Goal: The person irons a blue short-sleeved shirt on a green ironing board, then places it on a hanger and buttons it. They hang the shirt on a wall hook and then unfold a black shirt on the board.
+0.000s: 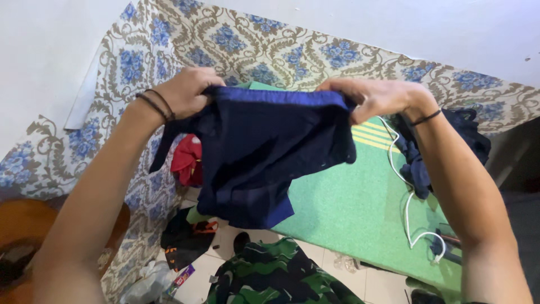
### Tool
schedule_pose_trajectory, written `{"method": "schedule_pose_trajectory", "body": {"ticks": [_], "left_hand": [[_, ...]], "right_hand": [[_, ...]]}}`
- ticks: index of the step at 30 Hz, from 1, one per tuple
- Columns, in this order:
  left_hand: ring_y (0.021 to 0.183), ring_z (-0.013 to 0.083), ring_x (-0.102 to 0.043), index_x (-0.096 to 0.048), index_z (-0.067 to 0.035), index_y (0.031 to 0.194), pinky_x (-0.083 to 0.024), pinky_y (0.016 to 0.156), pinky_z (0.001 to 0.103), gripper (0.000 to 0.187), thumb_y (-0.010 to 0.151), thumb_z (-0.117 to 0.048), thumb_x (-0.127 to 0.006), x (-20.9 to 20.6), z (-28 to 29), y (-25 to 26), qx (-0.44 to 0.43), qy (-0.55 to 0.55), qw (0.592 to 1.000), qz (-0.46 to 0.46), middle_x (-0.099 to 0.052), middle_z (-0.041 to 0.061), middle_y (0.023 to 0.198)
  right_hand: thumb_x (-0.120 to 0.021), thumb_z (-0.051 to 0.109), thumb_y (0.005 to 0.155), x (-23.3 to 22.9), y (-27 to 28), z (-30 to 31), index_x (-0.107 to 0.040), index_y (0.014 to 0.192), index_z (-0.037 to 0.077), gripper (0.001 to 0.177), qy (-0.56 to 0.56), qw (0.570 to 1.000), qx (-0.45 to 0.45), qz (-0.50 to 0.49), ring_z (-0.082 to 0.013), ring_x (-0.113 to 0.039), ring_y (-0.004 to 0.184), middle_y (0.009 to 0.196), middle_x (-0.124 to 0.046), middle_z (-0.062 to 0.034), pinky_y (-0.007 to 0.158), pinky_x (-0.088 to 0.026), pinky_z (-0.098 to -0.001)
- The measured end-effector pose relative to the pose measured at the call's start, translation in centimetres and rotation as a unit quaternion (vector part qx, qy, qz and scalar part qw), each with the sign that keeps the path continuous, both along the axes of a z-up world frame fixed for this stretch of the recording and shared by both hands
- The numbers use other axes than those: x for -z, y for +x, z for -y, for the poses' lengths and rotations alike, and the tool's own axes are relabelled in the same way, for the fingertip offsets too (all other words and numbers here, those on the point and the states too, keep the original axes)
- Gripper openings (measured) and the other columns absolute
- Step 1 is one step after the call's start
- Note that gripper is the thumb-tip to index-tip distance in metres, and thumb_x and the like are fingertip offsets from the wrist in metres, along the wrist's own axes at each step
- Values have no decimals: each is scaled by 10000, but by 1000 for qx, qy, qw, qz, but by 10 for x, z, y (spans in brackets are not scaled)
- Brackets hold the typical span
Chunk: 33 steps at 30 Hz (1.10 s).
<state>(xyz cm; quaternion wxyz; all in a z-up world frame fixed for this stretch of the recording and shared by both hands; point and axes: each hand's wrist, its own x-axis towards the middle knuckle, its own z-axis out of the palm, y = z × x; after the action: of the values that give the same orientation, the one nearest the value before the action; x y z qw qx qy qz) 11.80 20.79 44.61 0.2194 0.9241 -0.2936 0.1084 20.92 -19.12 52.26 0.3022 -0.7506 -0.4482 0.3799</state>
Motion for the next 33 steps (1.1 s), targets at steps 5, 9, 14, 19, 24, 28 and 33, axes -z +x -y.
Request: {"method": "schedule_pose_trajectory", "body": {"ticks": [5,9,14,19,24,28,33], "left_hand": [[965,338,-654,-743,-20,1044,-541,891,410,186,859,-2,-746,0,-10,9,-63,-5,994,94,-658,145,988],[952,341,-650,-762,-37,1058,-532,846,414,172,889,-39,-791,-7,-1,7,-119,-15,981,155,-631,145,979],[1002,337,-669,-752,-24,1094,-538,888,409,194,902,-18,-782,-17,-1,2,-105,-94,975,173,-685,135,1045],[955,331,-683,-729,-25,1084,-543,855,411,172,931,-81,-785,-3,2,8,-88,-88,989,82,-701,143,1019],[979,374,-661,-727,-22,1062,-529,872,448,168,896,-42,-714,37,0,8,-126,17,988,85,-691,154,1024],[986,374,-657,-739,-44,1019,-523,871,451,132,897,-39,-690,67,-3,14,-164,25,982,88,-694,146,1017],[764,203,-624,-680,-12,1047,-490,713,346,186,1101,-188,-655,76,5,23,-205,-225,952,17,-664,91,843]], "right_hand": [[-815,69,729,14,-1,6,-433,1480,84,843,-106,974,43,195,-208,-665,1056,1182,-685,-128,926,-535,-362],[-755,56,840,28,12,7,-640,1231,29,408,-45,955,56,287,-308,-713,942,1045,-750,-175,850,-554,-403],[-735,107,891,33,25,26,-731,1141,40,258,51,918,148,365,-357,-707,823,936,-722,-203,749,-544,-430],[-737,127,976,48,22,46,-732,1113,11,179,126,845,255,452,-365,-671,755,891,-685,-217,694,-521,-411],[-785,150,1008,71,9,70,-710,1047,-9,180,153,810,291,485,-343,-663,751,855,-670,-216,687,-506,-394],[-854,160,937,84,5,92,-717,987,-4,220,144,826,306,450,-254,-662,704,797,-676,-173,658,-511,-356],[-867,132,900,84,9,123,-714,961,-6,215,121,870,291,380,-126,-592,709,775,-658,-114,669,-488,-302]]}}
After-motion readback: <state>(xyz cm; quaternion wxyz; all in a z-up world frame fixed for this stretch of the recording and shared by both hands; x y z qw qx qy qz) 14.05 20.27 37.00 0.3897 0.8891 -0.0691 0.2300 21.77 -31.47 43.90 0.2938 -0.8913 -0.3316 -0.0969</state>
